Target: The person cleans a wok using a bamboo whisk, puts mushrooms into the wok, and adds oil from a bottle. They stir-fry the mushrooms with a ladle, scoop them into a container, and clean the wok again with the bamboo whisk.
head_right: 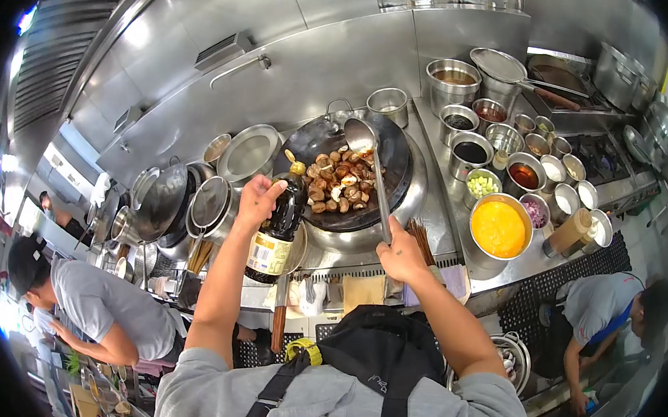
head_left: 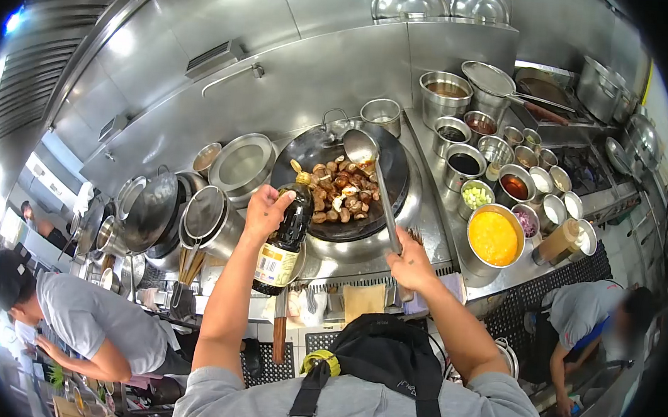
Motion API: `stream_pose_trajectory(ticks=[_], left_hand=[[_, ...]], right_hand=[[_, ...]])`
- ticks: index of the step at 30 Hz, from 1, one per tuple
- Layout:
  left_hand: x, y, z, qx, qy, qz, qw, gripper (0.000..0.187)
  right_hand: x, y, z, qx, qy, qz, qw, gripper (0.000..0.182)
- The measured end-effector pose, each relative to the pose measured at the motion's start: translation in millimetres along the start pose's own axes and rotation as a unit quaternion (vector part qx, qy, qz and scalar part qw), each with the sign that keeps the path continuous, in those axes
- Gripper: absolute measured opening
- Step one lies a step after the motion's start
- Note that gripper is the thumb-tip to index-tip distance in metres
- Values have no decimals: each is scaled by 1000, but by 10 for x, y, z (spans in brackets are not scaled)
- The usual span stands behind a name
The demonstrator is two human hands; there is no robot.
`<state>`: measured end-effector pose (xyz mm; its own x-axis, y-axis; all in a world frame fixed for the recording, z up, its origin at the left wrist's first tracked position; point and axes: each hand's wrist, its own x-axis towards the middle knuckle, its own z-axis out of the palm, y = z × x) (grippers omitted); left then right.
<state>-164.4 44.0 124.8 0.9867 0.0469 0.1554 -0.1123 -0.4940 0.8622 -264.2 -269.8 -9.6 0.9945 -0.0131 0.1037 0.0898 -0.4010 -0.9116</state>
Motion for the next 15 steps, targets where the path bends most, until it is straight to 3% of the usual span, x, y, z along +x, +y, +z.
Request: stream_pose_trajectory(ticks=[2,6,10,15], left_hand=[[17,-14,31,13,-13,7,1000,37],[143,-53,168,48,-37,0,998,37],[253,-9,269,78,-67,-23,994,40],[361,-57,331,120,-97,-44,987,43]], right_hand=[[-174,-456,-177,178,-53,124,975,70],[-368,-902,-370,402,-92,203,888,63],[-459,-975,-382,449,-128,227,855,67],[-513,-950,-374,434,-141,223,861,61]])
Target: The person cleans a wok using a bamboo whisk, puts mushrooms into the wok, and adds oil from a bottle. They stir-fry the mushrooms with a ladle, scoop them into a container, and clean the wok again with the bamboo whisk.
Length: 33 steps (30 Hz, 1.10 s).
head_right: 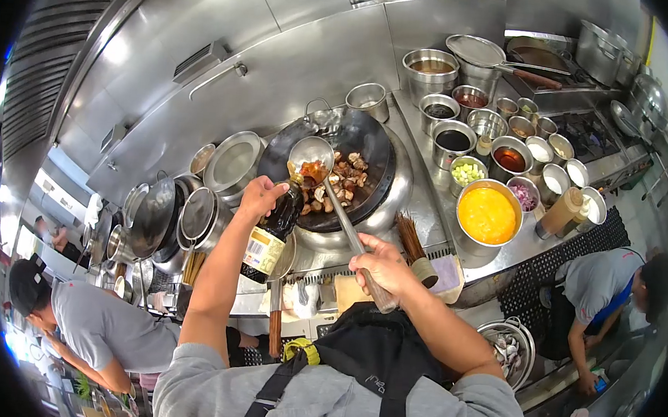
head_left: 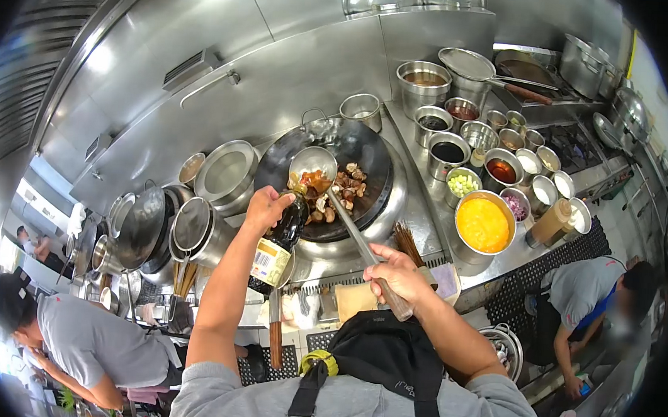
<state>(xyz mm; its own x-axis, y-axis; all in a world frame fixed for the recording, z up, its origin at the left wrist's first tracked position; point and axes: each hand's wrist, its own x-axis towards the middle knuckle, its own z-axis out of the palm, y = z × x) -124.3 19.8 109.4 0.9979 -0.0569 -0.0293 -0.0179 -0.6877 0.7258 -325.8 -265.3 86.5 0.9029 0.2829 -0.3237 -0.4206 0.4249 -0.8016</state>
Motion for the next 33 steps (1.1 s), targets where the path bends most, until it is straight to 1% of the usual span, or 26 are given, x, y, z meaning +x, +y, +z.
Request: stream_pose_trajectory(ticks=[3,6,9,12,13,14,15,16,17,18,20,21,24,26,28,30,32,33], left_hand=[[-20,34,13,13,9,-10,1000,42],[-35,-51,18,-42,25,20,999,40],[-114,-88,25,-104,49,66,991,35],[-151,-200,59,-190,75,106,973,32],[-166,-232,64,-222,83,127,963,30],[-188,-260,67,-246,98,127,956,30],[-245,-239,57,-271,113,126,948,29],[-284,-243,55,-296,128,124,938,28],[-296,-277,52,-311,142,121,932,28],[-341,-295,35,-334,146,122,923,28],[-433,-277,34,-353,165,126,912,28],[-491,-261,31,-358,167,120,911,28],[-617,-251,51,-372,168,117,905,27],[-716,-203,70,-376,167,121,904,26],[-801,-171,90,-364,157,128,909,26],[-892,-105,130,-357,149,132,913,26],[-990,-42,142,-352,142,132,916,26],[-1034,-47,136,-355,147,134,914,27]], right_hand=[[-25,16,-6,13,7,-3,1000,58],[-30,3,-3,23,10,1,1000,58],[25,5,-20,46,1,6,999,62],[116,48,-31,-95,8,-35,995,68],[150,76,-40,-217,18,-55,975,69],[222,135,-114,-359,47,-141,921,69],[280,166,-181,-491,72,-222,839,68],[316,198,-229,-607,93,-296,731,68],[367,203,-276,-656,116,-252,702,67],[393,130,-277,-686,106,-213,687,67],[462,-39,-305,-742,84,-142,650,65],[549,-27,-382,-750,65,-135,644,61],[732,-3,-517,-802,46,-154,576,57],[507,-395,-22,-759,71,-288,580,45],[542,-717,444,-687,58,-524,500,42],[610,-940,905,-669,15,-596,443,40],[758,-1011,1183,-671,-42,-620,405,42],[849,-1019,1232,-695,-41,-604,388,44]])
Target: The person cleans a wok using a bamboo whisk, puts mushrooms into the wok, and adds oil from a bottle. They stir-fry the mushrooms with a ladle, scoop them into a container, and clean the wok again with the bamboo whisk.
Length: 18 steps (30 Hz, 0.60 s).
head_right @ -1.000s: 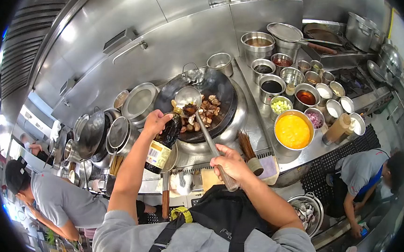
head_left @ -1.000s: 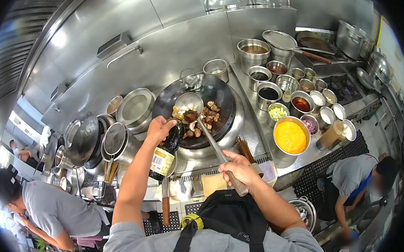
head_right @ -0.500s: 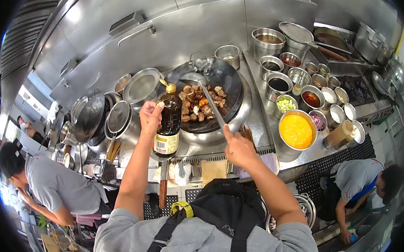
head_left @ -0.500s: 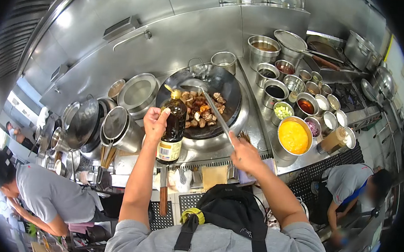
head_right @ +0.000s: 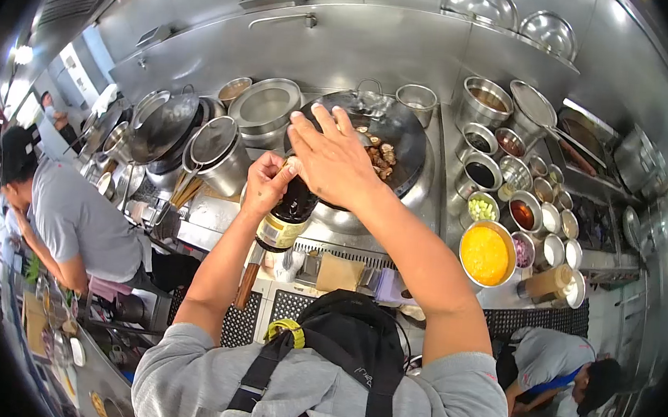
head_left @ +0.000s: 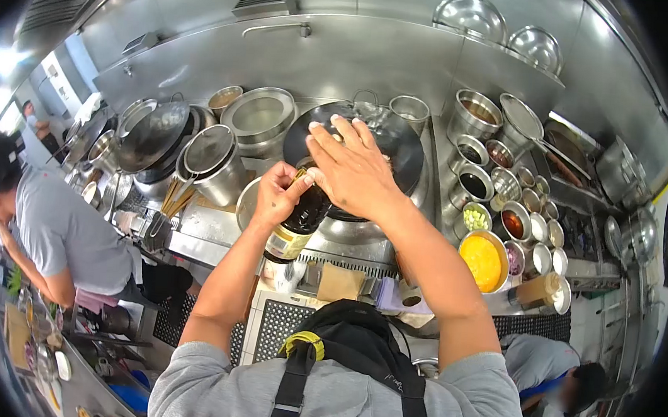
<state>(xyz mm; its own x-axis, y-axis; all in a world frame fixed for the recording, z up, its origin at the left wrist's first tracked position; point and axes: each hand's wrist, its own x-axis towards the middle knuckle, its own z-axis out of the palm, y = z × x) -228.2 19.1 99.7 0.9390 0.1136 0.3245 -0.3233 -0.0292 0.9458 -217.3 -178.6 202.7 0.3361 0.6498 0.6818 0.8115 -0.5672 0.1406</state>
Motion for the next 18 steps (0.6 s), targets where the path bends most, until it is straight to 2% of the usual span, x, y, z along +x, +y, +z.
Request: stream_pose_trajectory(ticks=[3,4,7,8,9,11,14,17,18], left_hand=[[-146,72,-83,-18,54,-23,998,25],[-203,58,-132,-30,61,-18,998,24],[-379,82,-110,-4,88,45,995,25],[-416,48,-115,-4,95,62,994,25],[-473,21,-181,41,95,30,994,25],[-587,18,-212,29,106,44,993,28],[-771,121,-229,42,135,26,990,27],[-925,245,-214,-65,150,47,985,24],[-991,241,-233,-45,142,35,988,21]], right_hand=[[-4,60,129,22,-70,44,996,43],[-55,13,179,35,-67,58,995,40],[-31,-155,241,63,33,47,996,40],[21,-211,183,61,71,23,995,38],[101,-270,124,56,83,-19,995,38],[159,-288,121,28,41,-95,994,36],[106,-271,199,17,30,-59,998,35],[-54,-374,304,109,34,-4,993,34],[-85,-401,355,170,57,19,984,32]])
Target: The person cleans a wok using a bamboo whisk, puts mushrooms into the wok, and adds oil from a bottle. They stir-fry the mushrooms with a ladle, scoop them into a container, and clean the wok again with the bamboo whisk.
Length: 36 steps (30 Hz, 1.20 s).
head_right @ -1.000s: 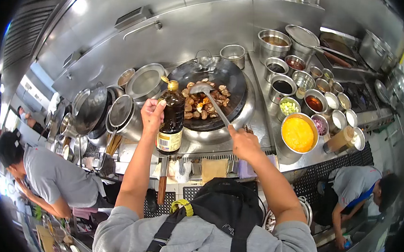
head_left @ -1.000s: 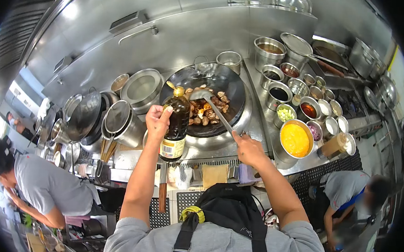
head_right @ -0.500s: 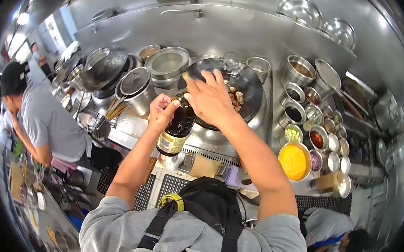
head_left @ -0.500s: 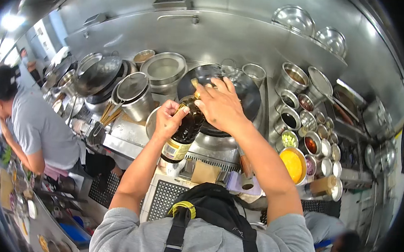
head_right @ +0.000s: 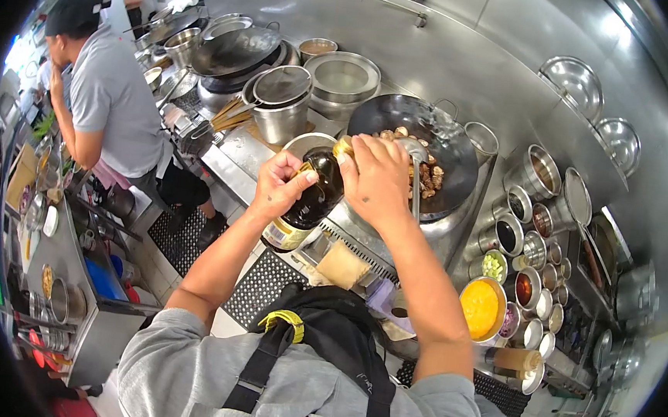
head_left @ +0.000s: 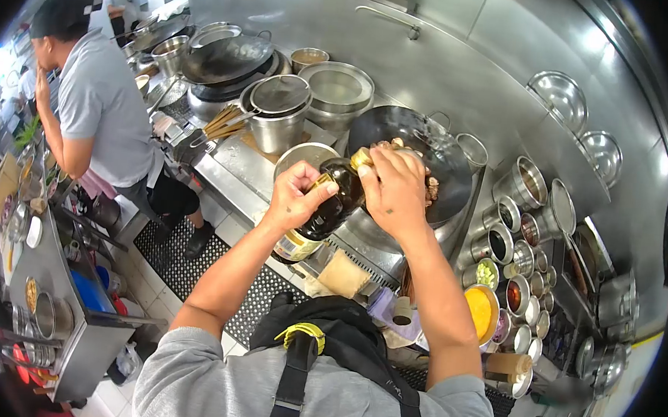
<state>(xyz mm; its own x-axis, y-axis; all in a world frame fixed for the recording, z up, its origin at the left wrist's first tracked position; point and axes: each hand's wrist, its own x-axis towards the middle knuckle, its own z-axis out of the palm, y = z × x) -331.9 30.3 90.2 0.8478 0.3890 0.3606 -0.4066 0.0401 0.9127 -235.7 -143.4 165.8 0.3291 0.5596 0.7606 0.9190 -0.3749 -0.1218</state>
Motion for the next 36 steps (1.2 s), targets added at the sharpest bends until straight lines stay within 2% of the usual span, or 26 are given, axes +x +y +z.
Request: stream_pose_trajectory(ticks=[3,5,7,9,14,15,17,18,22,25,28,31,35,36], left_hand=[[-170,78,-7,-10,22,-5,1000,23],[-310,162,8,15,30,49,998,25],[-457,177,-68,-13,42,58,997,26],[-619,209,-253,9,56,24,998,26],[-1083,498,-737,-26,68,36,997,27],[-1211,510,-904,-9,64,26,998,27],[-1449,615,-1246,61,61,27,996,26],[-1580,649,-1408,45,74,9,996,27],[-2111,774,-2121,151,136,-47,978,31],[-2497,879,-2689,207,208,-41,955,36],[-2886,931,-3290,298,275,-27,914,37],[-3297,1061,-3727,358,346,-60,865,39],[-3747,1136,-4287,387,437,-4,812,39],[-3845,1124,-4412,390,458,-9,799,40]], right_hand=[[-54,-162,18,114,10,90,989,29],[-100,-286,26,145,39,96,984,27],[-119,-472,48,90,62,36,993,30],[-69,-658,60,129,33,26,991,34],[7,-1124,246,335,-80,157,926,27],[31,-1264,287,350,-94,129,923,28],[87,-1541,380,321,-196,139,916,28],[59,-1700,524,380,-232,199,873,29],[145,-2366,1237,374,-377,114,840,38],[152,-3025,1894,427,-446,158,771,38],[158,-3685,2555,417,-468,99,773,35],[303,-4477,2892,431,-478,55,764,31],[507,-5477,3144,388,-451,-102,798,30],[567,-5700,3186,380,-459,-133,792,33]])
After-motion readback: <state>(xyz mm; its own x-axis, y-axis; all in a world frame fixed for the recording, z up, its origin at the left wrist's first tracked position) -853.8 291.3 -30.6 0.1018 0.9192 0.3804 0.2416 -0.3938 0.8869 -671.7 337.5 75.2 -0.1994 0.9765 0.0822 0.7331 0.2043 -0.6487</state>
